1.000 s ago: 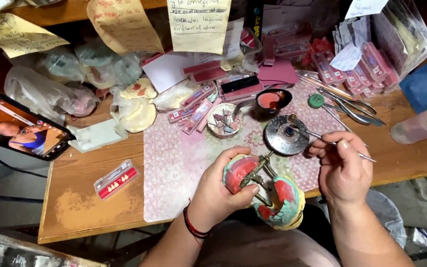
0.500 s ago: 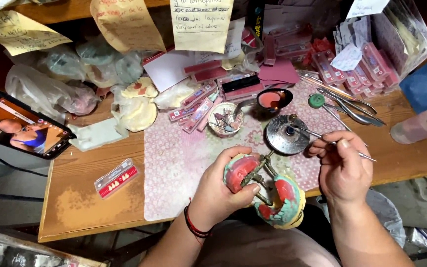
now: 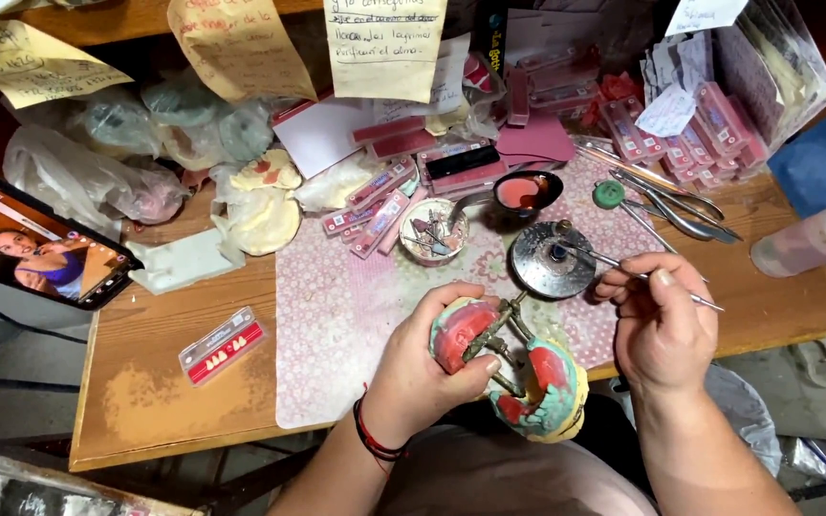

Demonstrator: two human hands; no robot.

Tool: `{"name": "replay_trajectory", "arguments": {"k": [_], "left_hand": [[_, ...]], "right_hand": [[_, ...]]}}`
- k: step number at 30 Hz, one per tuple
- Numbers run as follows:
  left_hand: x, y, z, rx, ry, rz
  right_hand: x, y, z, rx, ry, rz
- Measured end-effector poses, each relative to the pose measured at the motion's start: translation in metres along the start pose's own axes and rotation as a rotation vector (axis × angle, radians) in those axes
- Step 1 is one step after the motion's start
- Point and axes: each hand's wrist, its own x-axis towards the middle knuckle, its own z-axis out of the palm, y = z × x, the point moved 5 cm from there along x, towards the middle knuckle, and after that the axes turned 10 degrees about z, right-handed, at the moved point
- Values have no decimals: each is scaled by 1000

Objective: Shaping the gum area on a dental mold using a carving tool and pink wax.

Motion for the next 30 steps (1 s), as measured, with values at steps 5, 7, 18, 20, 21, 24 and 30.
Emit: {"name": "replay_trajectory", "arguments": {"k": [5,7,18,20,21,24,30], "left_hand": [[0,0,0,-10,0,7],[0,0,0,-9,1,10],[0,2,0,-16,-5,-23],[0,2,-1,-13,-13,-41],[0,2,-1,-10,-20,-58],[0,3,0,-39,-9,-21],[0,2,-1,8,-12,-32]], "right_hand": [[0,0,1,12,-9,-3],[0,0,1,16,-18,-4],[0,0,0,7,-24,-16],[0,-1,1,2,-21,-19],[0,-1,1,-3,-18,-23],[0,0,-1,-3,-27,-26],[1,1,-1,-2,-26,-18]]}}
